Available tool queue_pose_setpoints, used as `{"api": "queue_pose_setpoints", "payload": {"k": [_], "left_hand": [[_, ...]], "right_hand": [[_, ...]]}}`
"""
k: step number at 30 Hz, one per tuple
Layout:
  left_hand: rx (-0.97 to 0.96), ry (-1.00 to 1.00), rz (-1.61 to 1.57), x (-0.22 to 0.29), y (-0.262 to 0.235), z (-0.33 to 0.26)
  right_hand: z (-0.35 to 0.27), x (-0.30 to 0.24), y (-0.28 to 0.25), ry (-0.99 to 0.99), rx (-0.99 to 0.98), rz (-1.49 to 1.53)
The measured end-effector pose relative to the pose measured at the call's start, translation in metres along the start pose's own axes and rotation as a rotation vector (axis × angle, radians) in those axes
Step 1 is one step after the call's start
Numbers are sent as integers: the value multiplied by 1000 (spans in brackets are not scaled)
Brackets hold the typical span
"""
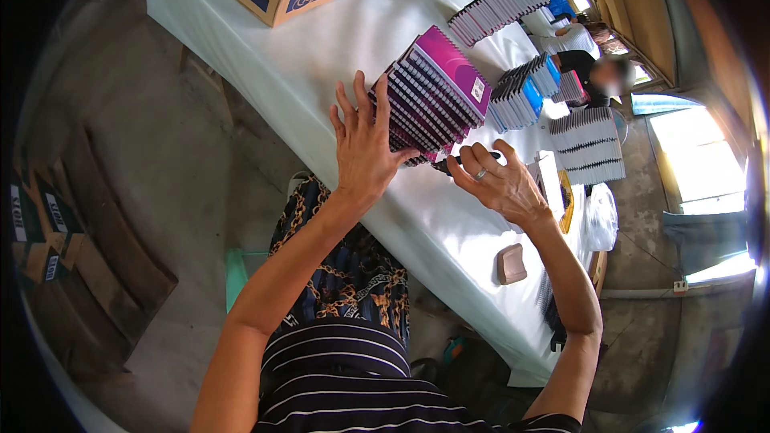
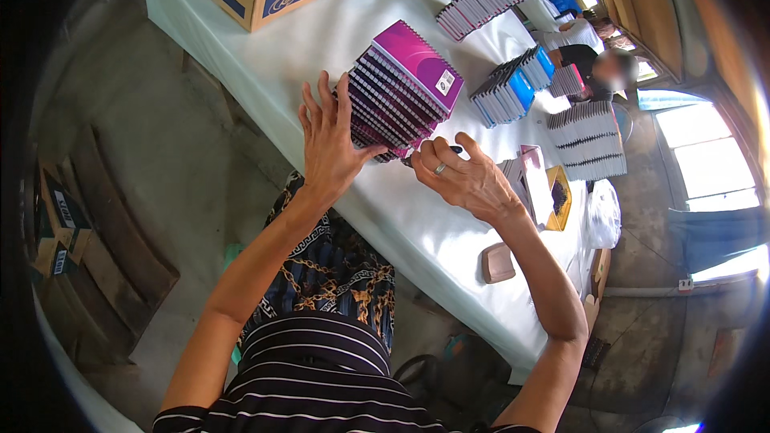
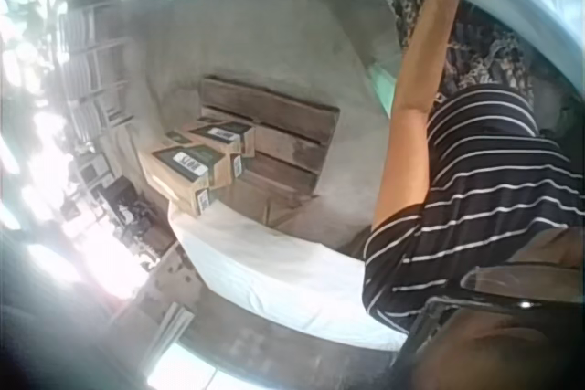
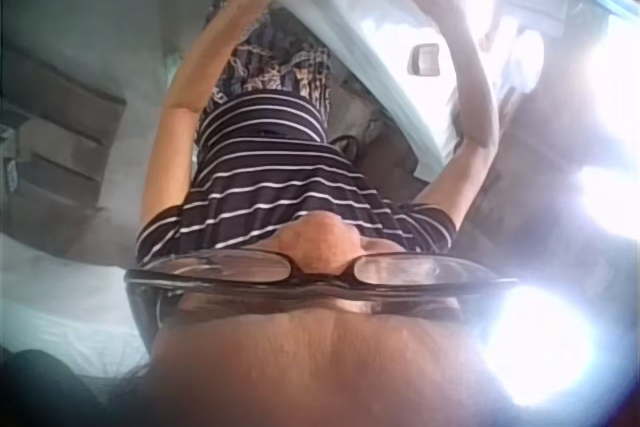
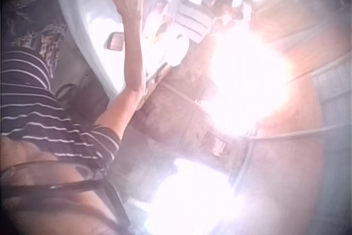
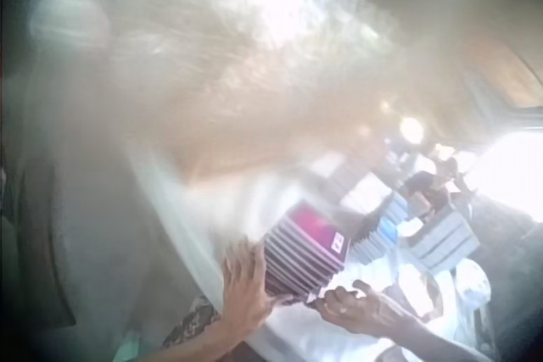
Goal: The person binds notebooks by threading a spiral wire into the punched holes of a stack of covers and pages and then trims the wire using a pair of pliers.
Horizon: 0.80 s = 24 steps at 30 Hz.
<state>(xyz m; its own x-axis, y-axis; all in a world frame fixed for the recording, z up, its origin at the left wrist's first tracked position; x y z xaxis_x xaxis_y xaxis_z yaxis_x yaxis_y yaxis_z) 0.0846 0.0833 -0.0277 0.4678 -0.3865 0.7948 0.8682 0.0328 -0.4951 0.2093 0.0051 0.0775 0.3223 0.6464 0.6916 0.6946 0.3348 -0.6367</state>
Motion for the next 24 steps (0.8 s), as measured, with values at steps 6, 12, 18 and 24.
{"api": "queue_pose_setpoints", "payload": {"k": [6, 12, 18, 24], "left_hand": [[30, 15, 13, -3, 0, -1], [14, 28, 6, 6, -4, 0], [30, 20, 7, 5, -3, 6], [28, -5, -9, 6, 0, 5]], "right_hand": [[8, -20, 3, 214, -149, 45], [12, 7, -33, 270, -59, 156], [9, 8, -20, 94, 15, -47], [10, -4, -15, 75, -17, -107]]}}
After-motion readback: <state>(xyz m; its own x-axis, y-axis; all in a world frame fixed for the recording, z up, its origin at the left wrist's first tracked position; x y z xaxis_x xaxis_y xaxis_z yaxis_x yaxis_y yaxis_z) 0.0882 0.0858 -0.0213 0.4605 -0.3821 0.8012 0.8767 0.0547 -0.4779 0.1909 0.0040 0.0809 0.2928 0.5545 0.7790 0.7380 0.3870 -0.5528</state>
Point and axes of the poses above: each hand's wrist, its own z-axis towards the middle knuckle, its own y-axis out of the palm, x = y × z, the point moved 7 cm from there along z, towards the middle knuckle, and after that the axes turned 11 degrees about -x, right-handed, at the moved point
